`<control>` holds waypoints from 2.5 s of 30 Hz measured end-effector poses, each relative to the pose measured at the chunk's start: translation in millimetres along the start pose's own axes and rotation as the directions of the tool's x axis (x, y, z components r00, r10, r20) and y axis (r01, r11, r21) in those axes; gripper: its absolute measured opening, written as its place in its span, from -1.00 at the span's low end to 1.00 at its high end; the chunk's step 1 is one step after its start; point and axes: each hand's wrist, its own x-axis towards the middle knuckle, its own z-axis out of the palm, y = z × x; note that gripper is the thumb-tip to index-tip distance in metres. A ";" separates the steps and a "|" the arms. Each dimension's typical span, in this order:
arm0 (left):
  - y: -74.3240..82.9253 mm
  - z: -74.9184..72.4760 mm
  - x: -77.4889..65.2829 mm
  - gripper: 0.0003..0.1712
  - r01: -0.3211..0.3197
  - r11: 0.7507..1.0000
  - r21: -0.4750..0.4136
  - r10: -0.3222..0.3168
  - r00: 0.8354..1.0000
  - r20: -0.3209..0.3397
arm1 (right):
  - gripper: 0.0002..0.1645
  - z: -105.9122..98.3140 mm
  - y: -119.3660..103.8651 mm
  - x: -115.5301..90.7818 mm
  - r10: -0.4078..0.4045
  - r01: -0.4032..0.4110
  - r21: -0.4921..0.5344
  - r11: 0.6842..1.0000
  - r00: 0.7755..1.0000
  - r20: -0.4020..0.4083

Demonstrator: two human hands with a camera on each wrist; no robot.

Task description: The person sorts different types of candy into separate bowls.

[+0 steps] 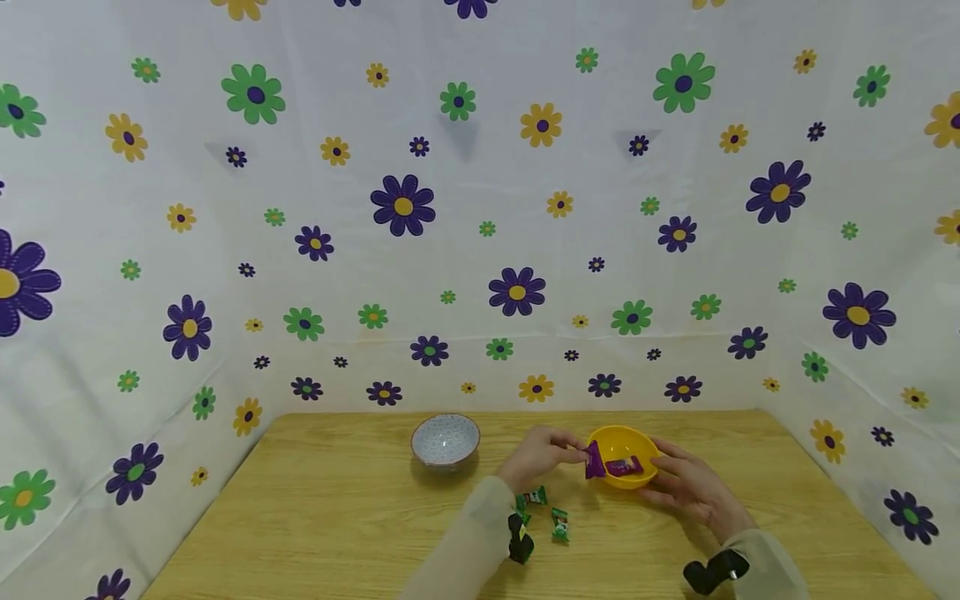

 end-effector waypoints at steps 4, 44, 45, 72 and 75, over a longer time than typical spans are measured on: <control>1.7 7.8 5.2 -0.82 0.034 0.999 -0.040 -0.037 0.997 -0.071 | -0.24 -0.2 -0.2 0.7 0.007 -0.007 0.007 1.000 1.000 0.003; 15.3 44.0 6.6 -0.88 0.128 0.989 -0.069 -0.141 0.955 -0.261 | -0.27 0.3 0.7 -1.7 0.008 -0.009 0.014 1.000 0.999 0.038; 16.7 42.2 5.7 -0.87 0.125 0.990 -0.066 -0.138 0.957 -0.254 | -0.28 0.4 0.8 -1.6 0.009 -0.009 0.012 1.000 0.999 0.034; 6.1 -38.1 -36.4 -0.75 -0.003 1.000 -0.005 0.002 0.986 -0.167 | -0.22 -0.8 -4.1 -1.6 0.005 -0.005 0.008 1.000 0.999 0.035; -1.9 -46.3 -46.4 -0.72 0.029 0.999 -0.025 -0.032 0.990 -0.136 | -0.22 1.0 -3.1 -2.3 0.009 -0.010 0.015 1.000 0.999 0.037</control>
